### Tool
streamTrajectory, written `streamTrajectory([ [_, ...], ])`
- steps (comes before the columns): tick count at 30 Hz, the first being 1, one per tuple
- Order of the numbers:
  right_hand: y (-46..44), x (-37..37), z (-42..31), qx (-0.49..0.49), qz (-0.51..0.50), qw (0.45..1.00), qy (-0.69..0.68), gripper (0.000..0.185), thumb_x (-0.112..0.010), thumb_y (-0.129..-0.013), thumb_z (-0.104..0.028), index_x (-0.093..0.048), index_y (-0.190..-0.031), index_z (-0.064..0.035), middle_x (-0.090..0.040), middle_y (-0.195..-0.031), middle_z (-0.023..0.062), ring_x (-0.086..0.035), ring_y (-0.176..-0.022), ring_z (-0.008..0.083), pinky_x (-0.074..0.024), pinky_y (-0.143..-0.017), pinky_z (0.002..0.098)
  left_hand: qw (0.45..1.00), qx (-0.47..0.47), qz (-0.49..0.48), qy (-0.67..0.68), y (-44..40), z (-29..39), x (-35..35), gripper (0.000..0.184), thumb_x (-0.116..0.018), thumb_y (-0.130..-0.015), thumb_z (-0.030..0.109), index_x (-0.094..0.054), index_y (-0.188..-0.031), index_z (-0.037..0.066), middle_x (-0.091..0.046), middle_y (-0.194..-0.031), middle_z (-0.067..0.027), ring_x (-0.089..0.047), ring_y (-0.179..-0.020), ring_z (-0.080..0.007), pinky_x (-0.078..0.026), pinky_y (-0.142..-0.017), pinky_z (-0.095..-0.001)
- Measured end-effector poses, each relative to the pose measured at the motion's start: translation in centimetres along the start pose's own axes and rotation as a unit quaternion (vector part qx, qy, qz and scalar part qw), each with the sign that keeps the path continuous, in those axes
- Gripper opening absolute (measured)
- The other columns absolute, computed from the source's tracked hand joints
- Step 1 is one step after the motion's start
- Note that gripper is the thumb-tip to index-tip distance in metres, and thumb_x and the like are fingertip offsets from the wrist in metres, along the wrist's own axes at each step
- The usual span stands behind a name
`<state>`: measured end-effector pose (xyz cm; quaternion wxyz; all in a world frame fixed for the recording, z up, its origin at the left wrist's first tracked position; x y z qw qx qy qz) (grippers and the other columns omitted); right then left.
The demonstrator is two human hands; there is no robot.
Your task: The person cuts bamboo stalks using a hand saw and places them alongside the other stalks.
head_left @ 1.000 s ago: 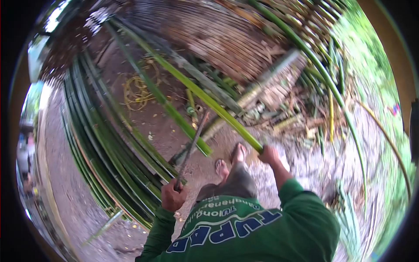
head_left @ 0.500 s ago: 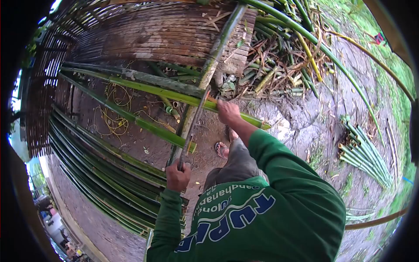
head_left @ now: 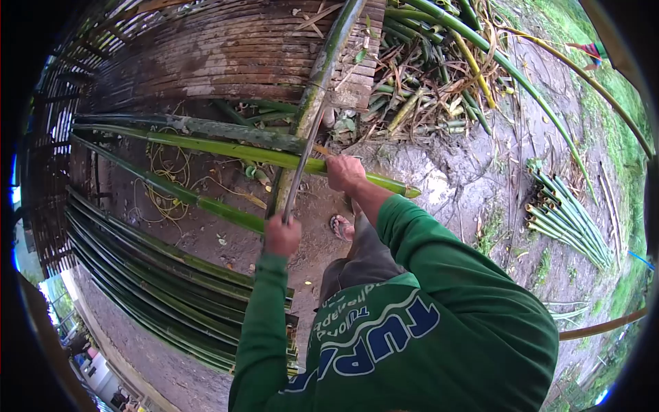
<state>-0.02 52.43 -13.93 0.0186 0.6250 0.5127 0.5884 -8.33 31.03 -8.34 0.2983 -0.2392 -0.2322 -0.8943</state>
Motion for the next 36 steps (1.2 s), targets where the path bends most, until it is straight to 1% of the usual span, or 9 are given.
streamTrajectory([
  [5,0.7,0.9,0.2,0.014,-0.005,1.0,-0.007,0.021,-0.057,-0.076,-0.012,-0.067,-0.093,-0.0074,-0.067,-0.096,0.0154,-0.065,-0.092,0.03,-0.054,-0.077,0.0384,0.995,-0.083,0.047,-0.02,2.6,0.0,0.9,0.008,-0.055,-0.075,0.006,-0.052,-0.07,0.001,-0.046,-0.053,-0.0164,-0.048,-0.047,-0.0339,-0.037,-0.047,-0.041],
  [7,0.2,-0.3,1.6,0.003,-0.018,1.0,-0.008,0.023,-0.058,-0.073,-0.011,-0.067,-0.094,-0.0082,-0.067,-0.093,0.0152,-0.065,-0.09,0.0309,-0.0533,-0.076,0.0398,1.0,0.019,0.015,0.013,8.9,-1.8,2.9,0.006,-0.055,-0.074,0.005,-0.052,-0.07,0.002,-0.044,-0.052,-0.0169,-0.047,-0.047,-0.0358,-0.036,-0.045,-0.0411],
  [9,0.7,-0.9,2.3,0.001,-0.028,1.0,-0.006,0.024,-0.059,-0.072,-0.011,-0.066,-0.094,-0.0086,-0.067,-0.092,0.015,-0.065,-0.088,0.0315,-0.053,-0.075,0.0405,0.993,0.074,-0.036,-0.083,12.2,4.7,6.0,0.005,-0.055,-0.074,0.004,-0.052,-0.07,0.002,-0.042,-0.052,-0.0173,-0.047,-0.046,-0.0336,-0.035,-0.044,-0.0399],
  [12,1.4,-1.2,2.3,-0.009,-0.022,0.999,-0.021,0.024,-0.059,-0.071,-0.011,-0.066,-0.094,-0.0084,-0.067,-0.091,0.0149,-0.065,-0.087,0.0314,-0.0532,-0.075,0.0403,0.999,0.006,-0.014,-0.046,10.9,3.3,4.5,0.011,-0.055,-0.076,0.005,-0.049,-0.067,0.003,-0.041,-0.05,-0.009,-0.041,-0.045,-0.0172,-0.035,-0.045,-0.0347],
  [16,1.6,-0.7,2.5,-0.017,-0.032,0.999,-0.012,0.024,-0.06,-0.072,-0.012,-0.066,-0.094,-0.0087,-0.067,-0.09,0.015,-0.065,-0.087,0.0314,-0.0535,-0.074,0.0403,0.999,0.037,-0.005,-0.015,0.2,4.0,-2.0,0.008,-0.051,-0.076,0.005,-0.05,-0.068,0.002,-0.046,-0.051,-0.0159,-0.049,-0.046,-0.0341,-0.035,-0.044,-0.0417],
  [19,1.0,-1.8,2.5,-0.003,-0.037,0.999,0.002,0.023,-0.059,-0.073,-0.013,-0.066,-0.095,-0.0091,-0.067,-0.092,0.0154,-0.065,-0.088,0.0313,-0.0535,-0.075,0.0405,0.997,-0.046,0.01,-0.068,2.3,3.7,-1.3,0.007,-0.052,-0.075,0.005,-0.05,-0.069,0.002,-0.046,-0.052,-0.017,-0.049,-0.048,-0.0382,-0.037,-0.046,-0.0436],
  [24,1.2,-1.6,2.9,-0.016,-0.02,0.999,-0.039,0.02,-0.057,-0.076,-0.011,-0.067,-0.093,-0.0096,-0.067,-0.094,0.0157,-0.065,-0.09,0.0319,-0.0533,-0.076,0.0404,0.988,0.111,-0.049,-0.091,11.4,7.2,5.4,0.004,-0.052,-0.072,0.005,-0.049,-0.07,0.002,-0.046,-0.054,-0.0182,-0.052,-0.05,-0.0365,-0.038,-0.048,-0.0451],
  [31,0.5,-0.5,3.9,-0.01,-0.036,0.999,-0.035,0.021,-0.058,-0.071,-0.012,-0.068,-0.089,-0.0095,-0.067,-0.093,0.0147,-0.066,-0.089,0.0308,-0.0537,-0.074,0.0393,0.993,0.074,-0.065,-0.064,-0.8,4.6,-2.1,0.008,-0.055,-0.073,0.007,-0.055,-0.074,-0.001,-0.054,-0.059,-0.0204,-0.057,-0.059,-0.0398,-0.043,-0.055,-0.045],
  [36,3.7,-4.2,1.1,0.025,-0.061,0.998,-0.02,0.019,-0.058,-0.073,-0.01,-0.069,-0.088,-0.0051,-0.067,-0.092,0.0183,-0.066,-0.088,0.0316,-0.0542,-0.076,0.0404,0.989,0.077,-0.083,-0.096,2.9,5.0,-0.4,0.013,-0.056,-0.076,0.011,-0.055,-0.077,-0.001,-0.056,-0.066,-0.0246,-0.056,-0.068,-0.0452,-0.043,-0.058,-0.0484],
])
Point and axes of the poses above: each hand's wrist, its own y-axis away from the middle knuckle, its own x-axis out of the back of the hand, z = x × y, the point moved 3 cm from there along -y, towards the middle knuckle
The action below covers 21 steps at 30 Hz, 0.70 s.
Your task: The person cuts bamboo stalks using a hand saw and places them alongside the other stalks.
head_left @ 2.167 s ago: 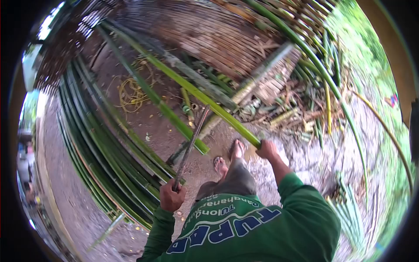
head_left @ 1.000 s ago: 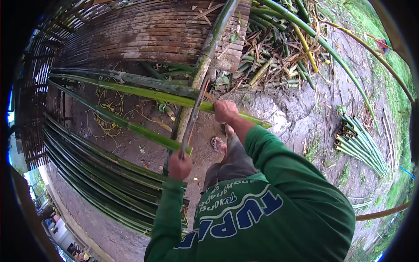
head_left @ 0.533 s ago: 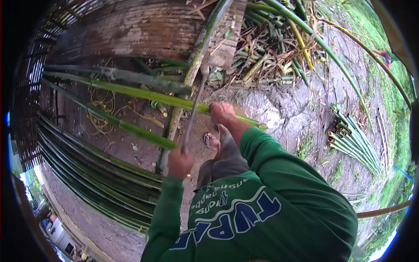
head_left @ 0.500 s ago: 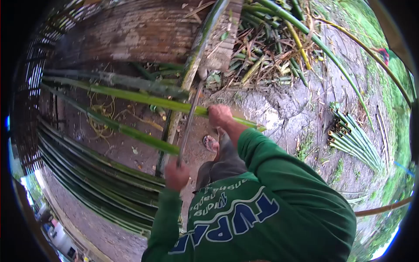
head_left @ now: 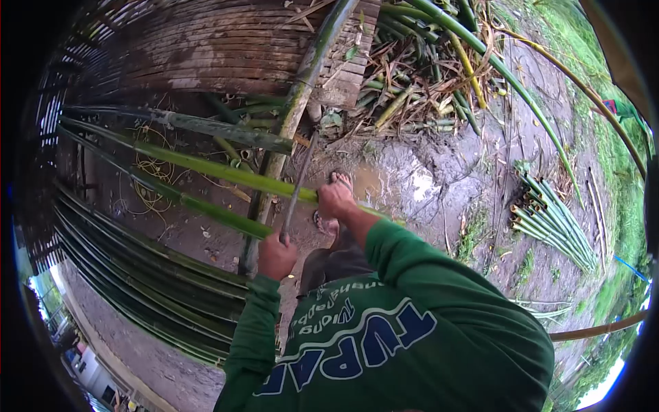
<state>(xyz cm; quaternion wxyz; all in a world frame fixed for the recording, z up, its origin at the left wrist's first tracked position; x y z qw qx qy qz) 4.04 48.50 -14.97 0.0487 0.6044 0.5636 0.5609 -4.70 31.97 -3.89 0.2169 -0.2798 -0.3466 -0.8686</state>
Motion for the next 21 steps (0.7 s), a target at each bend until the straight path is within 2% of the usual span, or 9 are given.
streamTrajectory([
  [3,1.6,-0.9,-0.8,-0.011,-0.012,1.0,0.007,0.02,-0.058,-0.073,-0.011,-0.069,-0.088,-0.0046,-0.067,-0.093,0.0193,-0.066,-0.09,0.0315,-0.0541,-0.077,0.0406,0.999,0.01,-0.021,-0.039,1.4,0.3,0.9,0.012,-0.055,-0.078,0.011,-0.056,-0.079,-0.001,-0.057,-0.068,-0.0255,-0.057,-0.07,-0.0454,-0.043,-0.06,-0.0499],
  [5,0.1,-4.4,0.1,-0.011,-0.041,0.999,-0.022,0.021,-0.059,-0.073,-0.01,-0.069,-0.091,-0.0056,-0.067,-0.094,0.0181,-0.066,-0.091,0.0305,-0.0538,-0.077,0.0402,0.999,0.007,-0.025,-0.033,0.5,1.1,1.0,0.012,-0.053,-0.08,0.01,-0.056,-0.081,-0.001,-0.057,-0.07,-0.0261,-0.057,-0.071,-0.0454,-0.044,-0.061,-0.0506],
  [8,1.2,-3.3,-0.8,-0.021,-0.029,0.999,-0.029,0.02,-0.06,-0.072,-0.009,-0.069,-0.09,-0.0064,-0.067,-0.094,0.0172,-0.066,-0.091,0.0303,-0.0539,-0.077,0.0395,0.996,0.054,-0.061,-0.038,-0.2,2.0,1.9,0.013,-0.053,-0.08,0.011,-0.056,-0.083,-0.001,-0.057,-0.071,-0.027,-0.058,-0.073,-0.0454,-0.045,-0.062,-0.0508],
  [12,-0.6,-5.4,0.4,-0.011,-0.023,0.999,-0.035,0.022,-0.062,-0.069,-0.009,-0.069,-0.09,-0.0077,-0.068,-0.093,0.0152,-0.066,-0.09,0.0296,-0.054,-0.077,0.0384,0.999,0.024,-0.041,-0.021,5.2,2.2,4.3,0.013,-0.053,-0.079,0.011,-0.056,-0.082,-0.001,-0.057,-0.068,-0.0257,-0.058,-0.07,-0.0447,-0.046,-0.06,-0.0481],
  [13,-0.5,-5.4,0.3,-0.018,-0.044,0.999,-0.023,0.024,-0.062,-0.068,-0.008,-0.07,-0.091,-0.0082,-0.068,-0.093,0.0146,-0.066,-0.091,0.0291,-0.054,-0.078,0.038,0.999,0.035,-0.035,0.0,7.8,2.4,6.1,0.013,-0.053,-0.078,0.011,-0.056,-0.082,-0.001,-0.057,-0.067,-0.025,-0.058,-0.068,-0.0445,-0.046,-0.059,-0.0469],
  [16,-0.2,-5.1,-0.3,-0.006,-0.052,0.999,-0.003,0.024,-0.062,-0.068,-0.008,-0.069,-0.091,-0.0078,-0.068,-0.093,0.0151,-0.066,-0.092,0.0289,-0.0543,-0.077,0.038,0.991,0.086,-0.082,-0.06,12.2,1.1,8.4,0.013,-0.054,-0.076,0.01,-0.058,-0.084,0.0,-0.054,-0.061,-0.0216,-0.056,-0.059,-0.0432,-0.045,-0.053,-0.0457],
  [18,0.1,-4.8,-0.3,-0.024,-0.053,0.998,-0.022,0.023,-0.061,-0.07,-0.008,-0.069,-0.091,-0.0075,-0.068,-0.094,0.0155,-0.066,-0.092,0.0292,-0.0542,-0.077,0.0382,0.992,0.086,-0.081,-0.043,12.4,1.5,8.5,0.014,-0.054,-0.076,0.01,-0.059,-0.086,0.001,-0.053,-0.058,-0.0201,-0.054,-0.054,-0.0427,-0.043,-0.05,-0.0457],
  [21,-0.1,-4.8,-0.1,-0.029,-0.043,0.998,-0.035,0.022,-0.06,-0.072,-0.009,-0.069,-0.092,-0.0075,-0.067,-0.096,0.016,-0.066,-0.093,0.0296,-0.0539,-0.078,0.0384,0.998,0.04,-0.057,-0.013,8.4,-0.2,5.8,0.016,-0.054,-0.076,0.009,-0.06,-0.088,0.001,-0.051,-0.057,-0.0202,-0.052,-0.055,-0.0429,-0.041,-0.05,-0.0463],
])
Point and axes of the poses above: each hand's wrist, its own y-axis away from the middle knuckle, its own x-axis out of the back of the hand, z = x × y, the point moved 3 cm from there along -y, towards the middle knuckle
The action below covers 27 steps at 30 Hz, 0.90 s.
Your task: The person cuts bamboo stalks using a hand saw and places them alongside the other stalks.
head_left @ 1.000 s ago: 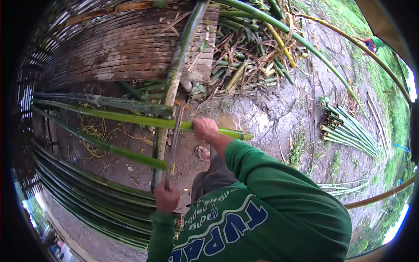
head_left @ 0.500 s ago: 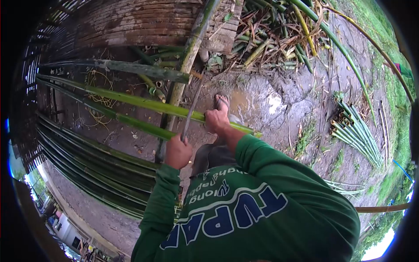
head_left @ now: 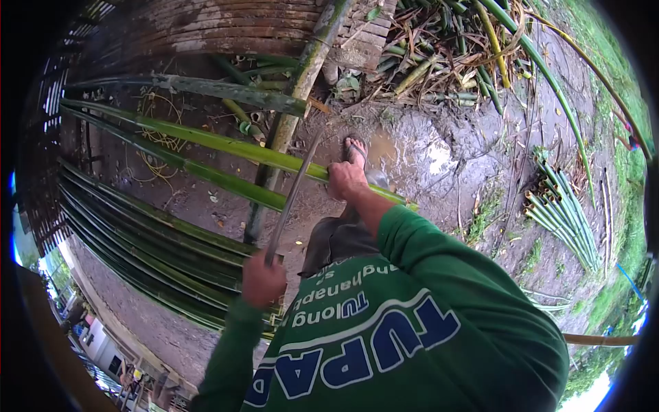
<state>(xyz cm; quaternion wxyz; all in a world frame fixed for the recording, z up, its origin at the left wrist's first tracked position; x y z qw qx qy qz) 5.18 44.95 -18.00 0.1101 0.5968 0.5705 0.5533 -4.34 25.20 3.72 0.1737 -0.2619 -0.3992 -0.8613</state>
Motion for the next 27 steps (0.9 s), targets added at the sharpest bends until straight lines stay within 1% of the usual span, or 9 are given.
streamTrajectory([
  [1,0.2,-0.2,-0.1,0.003,0.004,1.0,-0.001,0.022,-0.06,-0.072,-0.009,-0.069,-0.092,-0.0075,-0.067,-0.096,0.0161,-0.065,-0.093,0.0298,-0.0538,-0.079,0.0384,0.989,-0.108,0.082,-0.052,-3.8,-1.8,-2.8,0.017,-0.054,-0.076,0.009,-0.059,-0.089,0.0,-0.053,-0.062,-0.0232,-0.054,-0.061,-0.0437,-0.042,-0.055,-0.0477],
  [3,1.1,0.8,-0.4,0.005,-0.005,1.0,0.01,0.022,-0.059,-0.073,-0.01,-0.068,-0.093,-0.0077,-0.067,-0.096,0.0167,-0.065,-0.092,0.0306,-0.0533,-0.079,0.0391,0.999,-0.021,0.024,-0.008,-10.9,-0.1,-5.8,0.016,-0.054,-0.075,0.009,-0.058,-0.083,-0.005,-0.058,-0.069,-0.0262,-0.057,-0.069,-0.0447,-0.044,-0.063,-0.0494],
  [5,1.4,0.8,-0.8,-0.007,-0.012,1.0,0.003,0.022,-0.058,-0.074,-0.011,-0.067,-0.093,-0.0077,-0.067,-0.095,0.017,-0.065,-0.092,0.031,-0.0531,-0.079,0.0396,0.999,-0.023,0.04,-0.017,-14.8,-1.6,-8.5,0.01,-0.054,-0.07,0.008,-0.056,-0.074,-0.001,-0.052,-0.061,-0.0231,-0.053,-0.06,-0.0416,-0.041,-0.055,-0.0447],
  [11,1.5,-0.1,-0.5,0.012,0.024,1.0,0.001,0.023,-0.056,-0.074,-0.011,-0.067,-0.094,-0.0071,-0.067,-0.094,0.0172,-0.065,-0.091,0.0318,-0.0533,-0.078,0.0405,0.996,-0.06,0.067,0.021,-13.5,-3.3,-8.8,0.012,-0.054,-0.068,0.009,-0.046,-0.066,0.001,-0.045,-0.055,-0.0179,-0.044,-0.049,-0.029,-0.039,-0.051,-0.0394],
  [14,1.0,0.0,-0.3,0.015,0.027,0.999,0.009,0.023,-0.057,-0.074,-0.011,-0.068,-0.093,-0.0063,-0.067,-0.094,0.0174,-0.065,-0.091,0.032,-0.0536,-0.078,0.04,0.999,-0.04,0.024,0.013,-10.5,-3.1,-7.3,0.011,-0.055,-0.074,0.009,-0.056,-0.076,-0.002,-0.056,-0.065,-0.0245,-0.057,-0.062,-0.0405,-0.043,-0.056,-0.046],
  [20,0.6,-0.9,-0.2,0.021,0.032,0.999,0.016,0.024,-0.059,-0.072,-0.011,-0.069,-0.092,-0.0048,-0.067,-0.095,0.0178,-0.065,-0.091,0.0321,-0.0537,-0.078,0.0403,0.999,0.038,0.006,-0.018,4.4,-0.1,0.5,0.008,-0.055,-0.074,0.008,-0.052,-0.072,0.002,-0.048,-0.055,-0.0176,-0.052,-0.052,-0.0392,-0.041,-0.05,-0.0452],
  [23,0.6,-0.7,-0.3,0.023,0.035,0.999,0.012,0.024,-0.059,-0.071,-0.012,-0.069,-0.091,-0.0048,-0.067,-0.095,0.018,-0.066,-0.09,0.0324,-0.0537,-0.078,0.0405,0.999,0.031,0.018,-0.03,3.2,-1.8,-0.5,0.007,-0.055,-0.075,0.008,-0.053,-0.073,0.002,-0.05,-0.057,-0.0196,-0.053,-0.054,-0.0394,-0.041,-0.051,-0.0449],
  [25,1.6,-0.1,-0.6,0.015,0.029,0.999,-0.007,0.023,-0.058,-0.071,-0.012,-0.069,-0.09,-0.0052,-0.067,-0.094,0.0182,-0.065,-0.089,0.0333,-0.0535,-0.078,0.0411,0.997,-0.036,0.069,-0.01,-1.5,-3.1,-2.7,0.008,-0.054,-0.075,0.009,-0.054,-0.074,0.001,-0.053,-0.061,-0.0223,-0.055,-0.06,-0.0414,-0.042,-0.054,-0.0458],
  [27,1.5,0.0,-0.4,0.012,0.035,0.999,-0.014,0.023,-0.058,-0.071,-0.013,-0.068,-0.09,-0.0054,-0.066,-0.094,0.0185,-0.065,-0.089,0.034,-0.0533,-0.078,0.0415,0.999,0.027,0.018,0.009,-7.7,-2.4,-5.1,0.011,-0.054,-0.075,0.01,-0.056,-0.076,-0.001,-0.055,-0.065,-0.0248,-0.055,-0.065,-0.0443,-0.043,-0.057,-0.0472],
])
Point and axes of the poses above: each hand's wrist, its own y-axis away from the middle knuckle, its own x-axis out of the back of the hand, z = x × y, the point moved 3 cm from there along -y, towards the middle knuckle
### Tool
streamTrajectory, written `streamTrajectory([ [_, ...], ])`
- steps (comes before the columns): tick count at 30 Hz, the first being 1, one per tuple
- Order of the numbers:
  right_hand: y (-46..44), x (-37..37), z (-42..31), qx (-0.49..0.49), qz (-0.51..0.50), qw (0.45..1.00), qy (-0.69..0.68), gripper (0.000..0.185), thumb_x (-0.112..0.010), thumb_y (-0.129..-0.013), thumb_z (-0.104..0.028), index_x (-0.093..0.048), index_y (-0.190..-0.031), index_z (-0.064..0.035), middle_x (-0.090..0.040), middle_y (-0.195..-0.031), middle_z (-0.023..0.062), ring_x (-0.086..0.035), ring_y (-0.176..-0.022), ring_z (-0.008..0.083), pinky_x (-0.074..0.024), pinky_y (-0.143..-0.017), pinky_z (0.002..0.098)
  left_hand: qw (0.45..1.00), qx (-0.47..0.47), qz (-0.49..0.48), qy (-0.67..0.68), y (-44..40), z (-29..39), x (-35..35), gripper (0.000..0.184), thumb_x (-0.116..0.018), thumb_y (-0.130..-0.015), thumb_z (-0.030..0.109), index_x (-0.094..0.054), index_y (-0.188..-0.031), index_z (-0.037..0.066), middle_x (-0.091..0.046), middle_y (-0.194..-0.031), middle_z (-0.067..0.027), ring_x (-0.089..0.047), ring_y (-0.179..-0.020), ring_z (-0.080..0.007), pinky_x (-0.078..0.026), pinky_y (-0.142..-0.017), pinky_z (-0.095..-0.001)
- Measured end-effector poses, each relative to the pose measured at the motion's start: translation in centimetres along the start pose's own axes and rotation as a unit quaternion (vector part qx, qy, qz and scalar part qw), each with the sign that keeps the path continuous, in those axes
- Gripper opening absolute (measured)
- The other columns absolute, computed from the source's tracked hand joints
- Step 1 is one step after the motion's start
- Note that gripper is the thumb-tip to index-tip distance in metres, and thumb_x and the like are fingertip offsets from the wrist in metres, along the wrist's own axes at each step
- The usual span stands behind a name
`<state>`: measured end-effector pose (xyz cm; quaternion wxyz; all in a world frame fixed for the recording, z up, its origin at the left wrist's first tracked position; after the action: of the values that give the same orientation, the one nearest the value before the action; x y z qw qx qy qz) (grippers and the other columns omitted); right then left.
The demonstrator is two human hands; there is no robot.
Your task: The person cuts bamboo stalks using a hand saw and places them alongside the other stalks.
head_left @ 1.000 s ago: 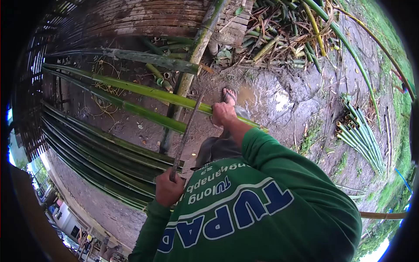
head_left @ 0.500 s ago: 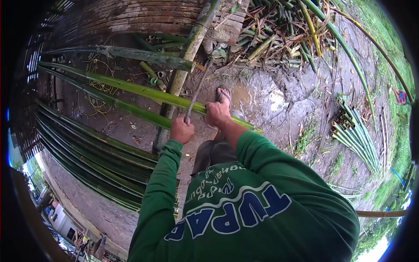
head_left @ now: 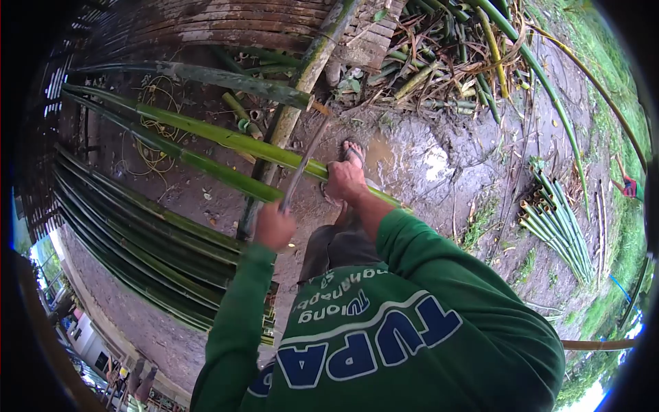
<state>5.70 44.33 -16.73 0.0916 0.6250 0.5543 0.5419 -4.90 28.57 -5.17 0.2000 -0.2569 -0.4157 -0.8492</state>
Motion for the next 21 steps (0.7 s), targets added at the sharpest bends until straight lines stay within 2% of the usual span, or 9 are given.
streamTrajectory([
  [2,0.0,-0.8,0.0,0.011,0.003,1.0,0.001,0.023,-0.058,-0.071,-0.013,-0.068,-0.089,-0.0057,-0.066,-0.094,0.019,-0.065,-0.09,0.0343,-0.0529,-0.078,0.0418,0.995,-0.096,0.032,0.002,-4.4,-0.8,-3.4,0.012,-0.054,-0.071,0.008,-0.059,-0.078,-0.001,-0.052,-0.062,-0.0244,-0.055,-0.06,-0.0416,-0.041,-0.053,-0.0455],
  [3,0.6,-0.3,-0.4,0.005,0.014,1.0,-0.013,0.024,-0.057,-0.071,-0.013,-0.068,-0.091,-0.0068,-0.066,-0.094,0.0193,-0.064,-0.092,0.0335,-0.0523,-0.08,0.0416,0.995,-0.091,0.037,0.005,-4.4,-0.5,-3.4,0.013,-0.054,-0.071,0.008,-0.059,-0.079,-0.001,-0.052,-0.062,-0.0242,-0.055,-0.06,-0.0414,-0.041,-0.053,-0.0453],
  [5,1.3,0.0,-0.8,-0.003,0.033,0.999,0.014,0.026,-0.057,-0.071,-0.013,-0.067,-0.094,-0.0074,-0.066,-0.096,0.0193,-0.064,-0.094,0.033,-0.0519,-0.081,0.0415,0.997,-0.069,0.041,0.002,-2.8,-0.4,-2.7,0.015,-0.054,-0.071,0.008,-0.06,-0.081,-0.001,-0.052,-0.062,-0.0236,-0.054,-0.058,-0.041,-0.041,-0.053,-0.0447],
  [7,0.9,1.8,-0.7,-0.01,0.004,0.999,0.035,0.028,-0.057,-0.071,-0.012,-0.066,-0.098,-0.0081,-0.065,-0.098,0.0189,-0.063,-0.095,0.0333,-0.0515,-0.082,0.0419,0.988,-0.131,0.074,-0.023,2.8,-0.7,-0.2,0.011,-0.054,-0.072,0.008,-0.058,-0.077,-0.001,-0.051,-0.06,-0.0227,-0.054,-0.056,-0.0405,-0.041,-0.051,-0.0442],
  [11,0.9,2.1,-0.6,-0.01,0.013,1.0,0.026,0.029,-0.058,-0.071,-0.012,-0.065,-0.099,-0.0079,-0.065,-0.099,0.019,-0.063,-0.095,0.0334,-0.0517,-0.081,0.0422,0.998,0.0,-0.025,-0.053,12.1,0.0,5.4,0.011,-0.053,-0.071,0.006,-0.055,-0.08,-0.001,-0.052,-0.06,-0.022,-0.056,-0.061,-0.044,-0.043,-0.053,-0.0478],
  [14,-0.2,1.1,0.0,-0.003,0.003,0.999,0.037,0.033,-0.06,-0.071,-0.015,-0.065,-0.103,-0.0085,-0.065,-0.101,0.018,-0.063,-0.096,0.0329,-0.0515,-0.082,0.0419,0.998,-0.047,0.042,-0.006,8.8,-0.9,3.1,0.01,-0.055,-0.075,0.009,-0.056,-0.074,-0.001,-0.052,-0.06,-0.0221,-0.056,-0.06,-0.042,-0.043,-0.051,-0.0439],
  [17,-3.4,-2.6,2.7,0.002,-0.062,0.998,0.021,0.038,-0.062,-0.07,-0.019,-0.064,-0.106,-0.0088,-0.065,-0.103,0.0165,-0.063,-0.097,0.0317,-0.0513,-0.083,0.0414,0.997,-0.048,0.054,-0.007,-3.4,-1.4,-4.3,0.015,-0.055,-0.076,0.012,-0.056,-0.074,-0.002,-0.055,-0.064,-0.0243,-0.058,-0.066,-0.0433,-0.044,-0.057,-0.0468],
  [19,-2.7,-0.3,6.0,-0.044,-0.027,0.999,0.001,0.043,-0.066,-0.068,-0.022,-0.063,-0.109,-0.0087,-0.065,-0.105,0.0154,-0.063,-0.098,0.0307,-0.0509,-0.084,0.0405,0.999,-0.026,0.037,0.008,-7.4,-1.1,-7.5,0.015,-0.055,-0.077,0.013,-0.057,-0.075,-0.002,-0.057,-0.067,-0.0253,-0.058,-0.069,-0.044,-0.044,-0.059,-0.0476],
  [21,-0.6,2.0,12.0,-0.122,-0.011,0.992,-0.024,0.042,-0.068,-0.065,-0.024,-0.064,-0.103,-0.0071,-0.065,-0.1,0.0173,-0.063,-0.094,0.0309,-0.051,-0.082,0.0398,1.0,-0.007,0.002,0.016,-4.8,-3.2,-8.7,0.014,-0.054,-0.077,0.012,-0.057,-0.077,-0.002,-0.057,-0.069,-0.0259,-0.058,-0.07,-0.0446,-0.044,-0.06,-0.0478],
])
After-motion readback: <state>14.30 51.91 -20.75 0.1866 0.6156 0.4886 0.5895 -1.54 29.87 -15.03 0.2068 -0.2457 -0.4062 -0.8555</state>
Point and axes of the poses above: each hand's wrist, its own y-axis away from the middle knuckle, its own x-axis out of the back of the hand, z = x × y, the point moved 3 cm from there along -y, towards the middle knuckle
